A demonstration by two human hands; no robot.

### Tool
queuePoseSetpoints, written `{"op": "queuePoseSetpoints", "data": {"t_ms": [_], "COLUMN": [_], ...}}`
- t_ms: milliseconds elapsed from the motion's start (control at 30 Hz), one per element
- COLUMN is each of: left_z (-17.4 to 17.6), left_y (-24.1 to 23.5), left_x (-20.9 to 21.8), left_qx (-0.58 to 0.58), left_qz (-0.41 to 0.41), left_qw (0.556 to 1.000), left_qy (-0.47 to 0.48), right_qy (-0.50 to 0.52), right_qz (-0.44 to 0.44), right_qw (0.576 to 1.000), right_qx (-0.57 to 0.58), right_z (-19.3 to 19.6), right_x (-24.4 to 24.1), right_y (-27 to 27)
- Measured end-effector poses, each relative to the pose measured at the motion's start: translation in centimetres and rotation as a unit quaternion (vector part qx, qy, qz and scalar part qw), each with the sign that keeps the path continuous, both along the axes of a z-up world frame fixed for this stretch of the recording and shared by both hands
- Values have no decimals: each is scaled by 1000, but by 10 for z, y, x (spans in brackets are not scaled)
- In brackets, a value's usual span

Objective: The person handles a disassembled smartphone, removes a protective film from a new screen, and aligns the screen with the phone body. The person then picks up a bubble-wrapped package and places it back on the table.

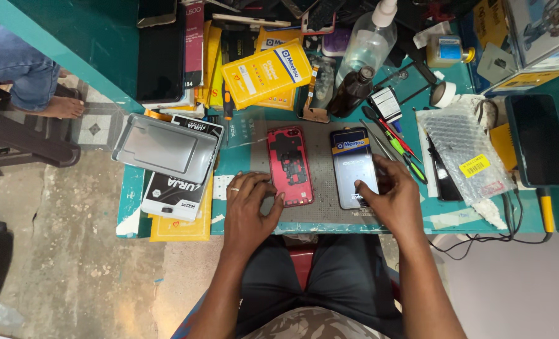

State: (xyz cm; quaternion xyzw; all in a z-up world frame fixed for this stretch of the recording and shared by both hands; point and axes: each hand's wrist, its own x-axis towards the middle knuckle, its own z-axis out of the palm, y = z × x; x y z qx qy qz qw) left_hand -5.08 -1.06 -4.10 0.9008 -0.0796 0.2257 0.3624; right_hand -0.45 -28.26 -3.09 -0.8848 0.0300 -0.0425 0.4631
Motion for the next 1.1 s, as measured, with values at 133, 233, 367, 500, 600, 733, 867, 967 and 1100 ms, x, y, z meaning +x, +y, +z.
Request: {"op": "queuePoseSetpoints", "data": {"t_ms": [133,233,367,500,600,733,867,967,1100], "left_z": [-1,-1,3,4,4,8,4,4,4], "left_y": [0,0,0,1,2,2,4,5,4], "left_x": [0,-1,-1,-2,-2,-3,-3,-4,-4], "left_qx": [2,1,-4,-7,-9,-11,-12,-17,-15], "left_qz": [-1,0,1,-3,-3,-1,-5,-3,-2], "left_qw": [1000,1000,1000,1000,1000,1000,1000,1000,1000], "left_qy": [4,8,4,2,-1,-4,-8,-12,-14], "right_qy": [-29,-26,-118,-130,-134,-175,-224,-221,-233], "right_qz": [15,4,29,13,5,0,-13,-39,-38], "right_qw": [999,996,976,961,957,959,972,974,972], "right_qx": [-31,-89,-179,-243,-259,-225,-74,22,-8], "right_z": [5,3,0,-5,-9,-15,-25,-28,-23], "right_x": [-1,-5,-9,-16,-20,-22,-28,-31,-34], "right_y": [4,7,12,17,19,21,12,11,15]}}
